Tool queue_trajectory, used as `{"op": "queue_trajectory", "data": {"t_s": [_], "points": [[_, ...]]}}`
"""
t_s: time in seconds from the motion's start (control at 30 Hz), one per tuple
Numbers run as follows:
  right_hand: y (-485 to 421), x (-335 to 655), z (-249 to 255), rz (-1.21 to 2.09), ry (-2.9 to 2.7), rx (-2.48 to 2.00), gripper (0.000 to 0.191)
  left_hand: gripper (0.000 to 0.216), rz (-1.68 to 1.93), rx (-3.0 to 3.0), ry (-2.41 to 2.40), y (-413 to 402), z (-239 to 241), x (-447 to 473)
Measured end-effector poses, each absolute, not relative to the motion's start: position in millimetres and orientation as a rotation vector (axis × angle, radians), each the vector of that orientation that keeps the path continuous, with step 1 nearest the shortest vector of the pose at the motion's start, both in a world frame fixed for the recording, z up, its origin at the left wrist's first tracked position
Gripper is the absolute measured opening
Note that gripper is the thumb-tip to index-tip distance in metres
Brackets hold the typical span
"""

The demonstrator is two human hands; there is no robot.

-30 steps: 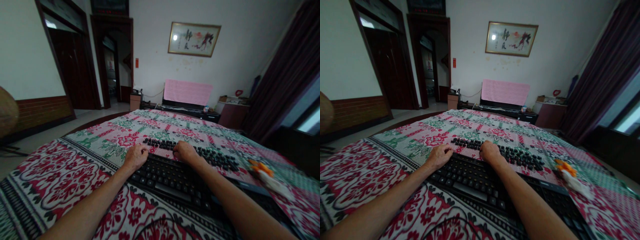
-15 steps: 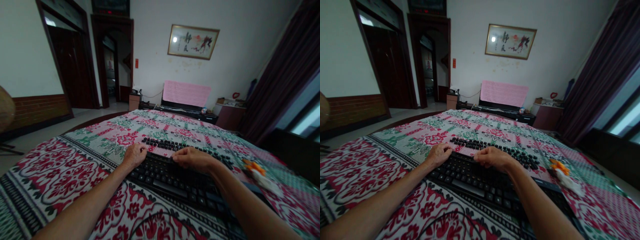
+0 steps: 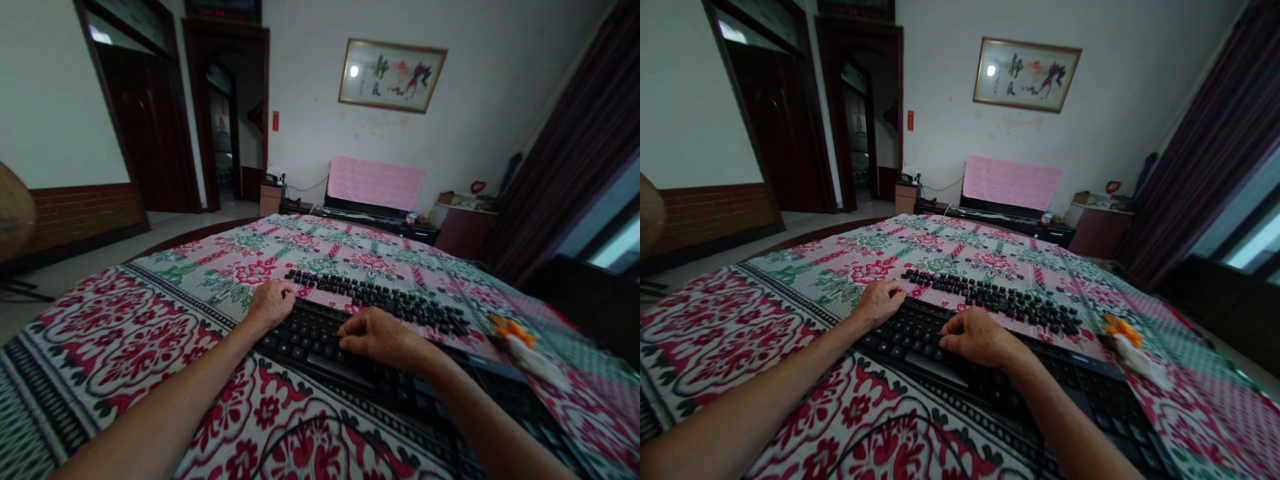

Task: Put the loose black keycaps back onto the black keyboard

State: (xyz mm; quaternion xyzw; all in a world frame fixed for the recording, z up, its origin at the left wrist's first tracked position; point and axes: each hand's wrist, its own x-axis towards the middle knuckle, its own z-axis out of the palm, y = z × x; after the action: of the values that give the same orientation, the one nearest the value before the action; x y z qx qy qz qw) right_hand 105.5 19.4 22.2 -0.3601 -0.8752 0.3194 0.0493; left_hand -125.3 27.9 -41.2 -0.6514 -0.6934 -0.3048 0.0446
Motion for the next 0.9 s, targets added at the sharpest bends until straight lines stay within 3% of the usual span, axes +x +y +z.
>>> {"op": "queue_trajectory", "data": {"t_s": [0.9], "points": [[13.5, 96.1, 14.9, 0.75, -2.691, -1.132, 0.021, 0.021, -0.924, -1.984, -2.149, 25.2, -37.2, -123.1]]}}
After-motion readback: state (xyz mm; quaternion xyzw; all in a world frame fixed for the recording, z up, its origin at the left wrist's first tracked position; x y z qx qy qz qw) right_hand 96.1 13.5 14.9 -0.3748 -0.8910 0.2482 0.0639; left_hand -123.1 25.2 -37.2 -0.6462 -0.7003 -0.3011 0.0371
